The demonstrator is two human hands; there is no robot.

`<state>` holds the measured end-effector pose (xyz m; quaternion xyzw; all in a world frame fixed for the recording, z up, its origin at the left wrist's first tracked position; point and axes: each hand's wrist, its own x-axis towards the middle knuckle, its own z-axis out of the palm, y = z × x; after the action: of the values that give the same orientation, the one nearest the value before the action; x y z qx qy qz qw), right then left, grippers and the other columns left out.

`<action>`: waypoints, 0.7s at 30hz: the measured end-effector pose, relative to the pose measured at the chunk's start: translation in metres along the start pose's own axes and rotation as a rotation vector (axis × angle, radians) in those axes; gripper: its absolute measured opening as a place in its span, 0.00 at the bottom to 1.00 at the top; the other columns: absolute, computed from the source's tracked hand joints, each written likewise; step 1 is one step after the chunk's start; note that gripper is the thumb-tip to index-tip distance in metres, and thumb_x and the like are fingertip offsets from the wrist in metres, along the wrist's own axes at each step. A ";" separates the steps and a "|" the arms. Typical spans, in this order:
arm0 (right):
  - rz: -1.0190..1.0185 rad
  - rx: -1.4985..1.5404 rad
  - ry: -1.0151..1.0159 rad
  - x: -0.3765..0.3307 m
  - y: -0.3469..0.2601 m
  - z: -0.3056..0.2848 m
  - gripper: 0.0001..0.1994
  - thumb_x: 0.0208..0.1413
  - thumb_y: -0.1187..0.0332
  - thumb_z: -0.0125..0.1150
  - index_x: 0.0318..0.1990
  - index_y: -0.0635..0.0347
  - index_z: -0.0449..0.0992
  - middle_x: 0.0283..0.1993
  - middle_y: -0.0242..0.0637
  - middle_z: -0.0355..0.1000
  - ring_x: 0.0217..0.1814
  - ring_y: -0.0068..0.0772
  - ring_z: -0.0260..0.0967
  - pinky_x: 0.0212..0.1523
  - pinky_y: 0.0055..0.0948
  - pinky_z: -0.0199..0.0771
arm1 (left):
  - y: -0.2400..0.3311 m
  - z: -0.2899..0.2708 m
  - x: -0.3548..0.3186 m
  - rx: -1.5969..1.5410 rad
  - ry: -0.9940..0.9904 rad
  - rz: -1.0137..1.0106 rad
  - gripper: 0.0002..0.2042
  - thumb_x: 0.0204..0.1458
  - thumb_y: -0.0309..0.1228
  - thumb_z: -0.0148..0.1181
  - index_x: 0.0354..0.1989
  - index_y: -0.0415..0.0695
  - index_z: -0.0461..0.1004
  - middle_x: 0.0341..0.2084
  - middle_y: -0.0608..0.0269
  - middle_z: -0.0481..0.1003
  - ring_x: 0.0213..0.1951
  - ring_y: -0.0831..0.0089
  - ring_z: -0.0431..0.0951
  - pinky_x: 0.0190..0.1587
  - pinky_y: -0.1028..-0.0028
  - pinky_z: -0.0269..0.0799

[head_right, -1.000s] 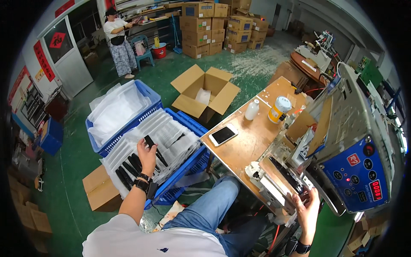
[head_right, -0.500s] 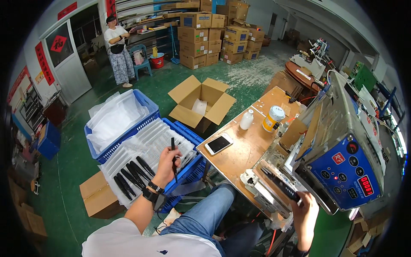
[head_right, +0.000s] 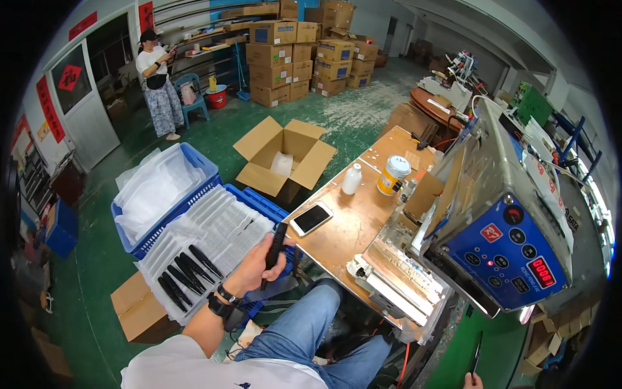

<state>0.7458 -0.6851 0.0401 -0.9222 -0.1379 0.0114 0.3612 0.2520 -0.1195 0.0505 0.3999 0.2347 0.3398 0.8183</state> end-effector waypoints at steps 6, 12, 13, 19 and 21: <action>-0.166 -0.384 0.237 0.028 0.115 0.031 0.10 0.57 0.70 0.69 0.38 0.70 0.77 0.31 0.47 0.75 0.32 0.45 0.73 0.36 0.41 0.73 | -0.010 0.038 0.023 0.071 -0.088 -0.033 0.14 0.76 0.38 0.42 0.54 0.42 0.71 0.24 0.64 0.73 0.16 0.81 0.58 0.20 0.78 0.55; -0.079 -0.366 0.278 0.056 -0.006 0.082 0.15 0.60 0.57 0.63 0.41 0.60 0.76 0.40 0.58 0.77 0.44 0.69 0.75 0.43 0.61 0.73 | -0.012 0.017 0.012 0.260 0.121 0.063 0.12 0.65 0.33 0.54 0.53 0.42 0.71 0.31 0.66 0.77 0.21 0.81 0.65 0.22 0.78 0.57; -0.050 -0.320 0.281 0.074 -0.018 0.100 0.14 0.59 0.57 0.63 0.41 0.60 0.77 0.39 0.58 0.77 0.44 0.70 0.75 0.43 0.61 0.73 | -0.005 0.011 -0.005 0.246 0.129 0.121 0.10 0.66 0.31 0.53 0.52 0.41 0.71 0.35 0.62 0.78 0.21 0.81 0.65 0.23 0.78 0.59; 0.040 -0.328 0.346 0.118 0.004 0.112 0.14 0.55 0.61 0.68 0.39 0.63 0.79 0.39 0.55 0.81 0.43 0.64 0.80 0.45 0.56 0.80 | -0.007 0.021 0.000 0.374 0.088 0.193 0.11 0.69 0.31 0.53 0.54 0.38 0.71 0.40 0.60 0.78 0.26 0.79 0.69 0.29 0.78 0.64; 0.058 -0.331 0.303 0.121 -0.006 0.115 0.14 0.55 0.62 0.68 0.42 0.64 0.80 0.40 0.56 0.81 0.45 0.63 0.80 0.47 0.55 0.80 | -0.010 0.029 -0.003 0.413 0.083 0.215 0.12 0.70 0.30 0.53 0.57 0.37 0.71 0.41 0.60 0.77 0.27 0.78 0.71 0.30 0.78 0.66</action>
<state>0.8465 -0.5729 -0.0313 -0.9637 -0.0554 -0.1394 0.2211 0.2726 -0.1401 0.0590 0.5670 0.2889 0.3858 0.6680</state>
